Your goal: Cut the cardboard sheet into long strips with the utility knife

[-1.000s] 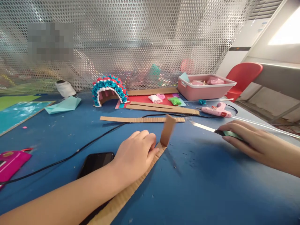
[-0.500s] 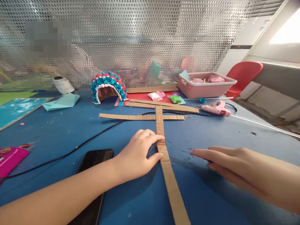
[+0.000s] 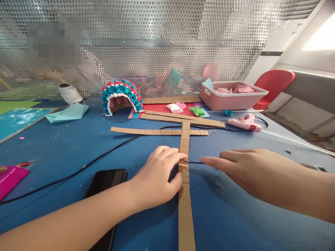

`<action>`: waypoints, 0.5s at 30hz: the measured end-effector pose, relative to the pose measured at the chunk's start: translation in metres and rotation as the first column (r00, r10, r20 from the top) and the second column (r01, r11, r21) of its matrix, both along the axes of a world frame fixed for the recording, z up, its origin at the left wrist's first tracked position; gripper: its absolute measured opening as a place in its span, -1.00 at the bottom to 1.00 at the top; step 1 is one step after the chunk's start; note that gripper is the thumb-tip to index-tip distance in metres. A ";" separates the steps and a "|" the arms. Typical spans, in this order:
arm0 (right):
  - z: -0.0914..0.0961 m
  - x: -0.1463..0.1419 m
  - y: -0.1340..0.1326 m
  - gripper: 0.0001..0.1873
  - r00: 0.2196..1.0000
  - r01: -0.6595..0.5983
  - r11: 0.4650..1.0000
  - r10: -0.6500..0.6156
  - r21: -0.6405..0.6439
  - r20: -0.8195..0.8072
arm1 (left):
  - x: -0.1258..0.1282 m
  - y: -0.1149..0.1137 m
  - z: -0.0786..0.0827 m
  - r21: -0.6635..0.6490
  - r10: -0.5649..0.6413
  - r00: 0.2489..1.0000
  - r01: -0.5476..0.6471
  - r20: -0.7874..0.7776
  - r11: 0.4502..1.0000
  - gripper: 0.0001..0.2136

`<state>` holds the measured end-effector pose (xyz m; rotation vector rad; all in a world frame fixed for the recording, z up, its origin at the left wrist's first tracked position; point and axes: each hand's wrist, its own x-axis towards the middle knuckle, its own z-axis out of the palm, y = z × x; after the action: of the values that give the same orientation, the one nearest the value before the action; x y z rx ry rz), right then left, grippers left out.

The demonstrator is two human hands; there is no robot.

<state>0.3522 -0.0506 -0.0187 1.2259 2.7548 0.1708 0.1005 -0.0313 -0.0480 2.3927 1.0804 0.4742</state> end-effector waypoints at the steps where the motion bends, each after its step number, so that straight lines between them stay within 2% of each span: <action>1: 0.000 0.000 0.001 -0.24 0.998 -0.031 0.999 0.032 -0.018 0.045 | 0.000 0.000 0.000 0.001 0.008 1.000 -0.008 -0.017 1.000 -0.61; 4: -0.001 -0.001 0.002 -0.08 0.988 -0.076 0.995 0.084 -0.067 0.126 | -0.001 -0.001 -0.002 0.009 0.029 0.998 -0.028 -0.056 1.000 -0.60; 9: -0.002 -0.002 0.002 -0.04 0.992 -0.065 0.994 0.074 -0.091 0.103 | -0.002 -0.004 -0.003 0.125 0.041 0.996 -0.031 -0.076 0.992 -0.63; 13: -0.004 -0.001 0.003 -0.03 0.994 -0.079 0.993 0.086 -0.088 0.074 | -0.003 -0.006 0.003 0.271 0.031 0.996 -0.008 -0.081 0.963 -0.81; 15: -0.005 0.000 0.004 0.00 0.991 -0.096 0.994 0.101 -0.057 0.090 | -0.004 -0.006 0.008 0.307 -0.010 0.993 0.046 -0.118 0.950 -0.87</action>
<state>0.3523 -0.0464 -0.0236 1.0430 2.7230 0.1592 0.0965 -0.0377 -0.0401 2.7363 1.0861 0.5358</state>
